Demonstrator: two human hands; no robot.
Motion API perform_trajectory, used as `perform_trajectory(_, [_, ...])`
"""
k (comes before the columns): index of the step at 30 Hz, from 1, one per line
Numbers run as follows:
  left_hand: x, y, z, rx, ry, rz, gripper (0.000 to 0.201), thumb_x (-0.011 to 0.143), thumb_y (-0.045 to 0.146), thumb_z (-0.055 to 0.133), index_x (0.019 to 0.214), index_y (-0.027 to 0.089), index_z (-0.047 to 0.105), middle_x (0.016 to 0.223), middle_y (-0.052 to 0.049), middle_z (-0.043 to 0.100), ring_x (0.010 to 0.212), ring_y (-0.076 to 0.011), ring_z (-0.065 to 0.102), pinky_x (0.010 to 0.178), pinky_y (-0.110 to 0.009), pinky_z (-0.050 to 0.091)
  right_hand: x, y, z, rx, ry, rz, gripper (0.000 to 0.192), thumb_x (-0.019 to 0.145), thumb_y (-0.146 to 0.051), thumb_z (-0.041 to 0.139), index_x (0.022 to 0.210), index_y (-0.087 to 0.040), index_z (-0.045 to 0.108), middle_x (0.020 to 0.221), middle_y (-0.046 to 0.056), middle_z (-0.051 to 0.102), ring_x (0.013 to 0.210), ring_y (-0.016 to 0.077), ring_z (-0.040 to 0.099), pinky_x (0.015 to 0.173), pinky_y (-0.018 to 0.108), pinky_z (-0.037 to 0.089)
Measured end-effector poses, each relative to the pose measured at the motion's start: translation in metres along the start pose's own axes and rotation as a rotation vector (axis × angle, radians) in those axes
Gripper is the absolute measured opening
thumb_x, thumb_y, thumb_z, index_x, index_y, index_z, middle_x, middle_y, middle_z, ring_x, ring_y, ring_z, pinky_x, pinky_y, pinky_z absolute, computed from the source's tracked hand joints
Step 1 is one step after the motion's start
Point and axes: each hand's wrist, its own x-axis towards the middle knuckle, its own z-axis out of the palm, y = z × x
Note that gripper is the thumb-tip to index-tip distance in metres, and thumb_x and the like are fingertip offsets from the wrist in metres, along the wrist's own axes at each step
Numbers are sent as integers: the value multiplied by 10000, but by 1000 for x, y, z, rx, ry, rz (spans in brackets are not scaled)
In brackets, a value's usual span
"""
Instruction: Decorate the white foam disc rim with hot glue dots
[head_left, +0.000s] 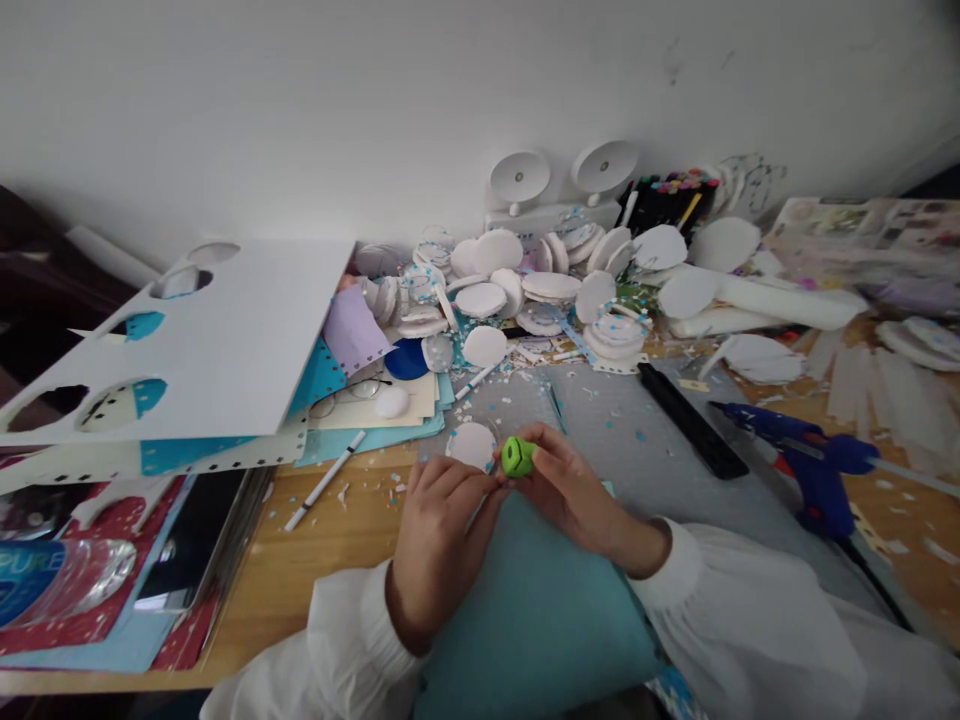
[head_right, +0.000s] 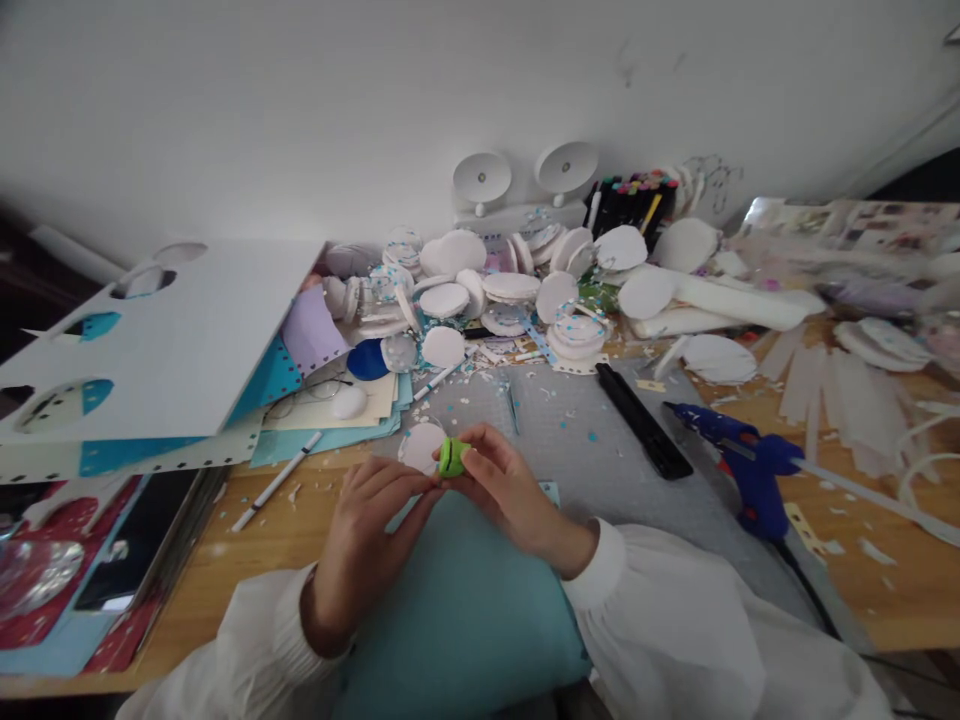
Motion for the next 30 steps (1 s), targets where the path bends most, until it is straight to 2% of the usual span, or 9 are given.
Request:
perform_trajectory(3, [-2, 0, -4, -112, 9, -38, 107, 884, 199, 556, 857, 194, 659, 839, -42, 702, 817, -201, 591, 754, -352, 434, 0, 0, 0, -16, 0, -6, 233, 829, -426, 635, 933, -250, 522, 992, 17, 643, 852, 135, 630, 807, 308, 491])
perform_trajectory(7, [-4, 1, -9, -239, 68, -116, 90, 856, 192, 586, 838, 184, 674, 832, -46, 715, 800, -196, 620, 750, -342, 461, -1, -1, 2, -37, -2, -6, 222, 823, -404, 652, 930, -248, 536, 991, 11, 654, 870, 123, 643, 769, 252, 495])
perform_trajectory(11, [-6, 1, -6, -350, 85, -225, 88, 811, 257, 657, 817, 180, 700, 832, -38, 737, 798, -190, 651, 740, -316, 484, -4, -2, 4, -48, -31, -33, 212, 828, -397, 651, 946, -250, 555, 988, 2, 662, 880, 113, 651, 794, 241, 496])
perform_trajectory(15, [-5, 0, 1, -452, 115, -370, 117, 777, 285, 689, 764, 173, 722, 759, -27, 743, 708, -163, 658, 668, -264, 487, -7, -2, 5, -79, -44, -84, 224, 821, -384, 664, 966, -246, 564, 1023, 11, 659, 908, 115, 651, 785, 230, 506])
perform_trajectory(18, [-3, -3, -3, -467, 95, -398, 116, 769, 278, 685, 734, 175, 725, 710, -13, 731, 666, -148, 640, 634, -243, 475, -7, -2, 5, -64, -22, -101, 215, 820, -371, 667, 955, -247, 555, 1022, 8, 662, 917, 110, 654, 765, 208, 512])
perform_trajectory(22, [-6, -17, -26, -406, 145, -402, 141, 784, 313, 663, 749, 186, 714, 720, -3, 711, 682, -143, 621, 643, -241, 468, -5, -4, 4, 6, 40, -95, 217, 809, -368, 679, 931, -242, 552, 987, 4, 677, 904, 114, 667, 736, 193, 524])
perform_trajectory(30, [-30, -68, -87, -93, 473, -554, 252, 758, 403, 688, 887, 187, 705, 835, -25, 702, 722, -161, 611, 695, -285, 484, 2, -10, 0, 140, 164, -69, 248, 757, -396, 722, 858, -211, 593, 894, -4, 694, 828, 92, 675, 660, 131, 525])
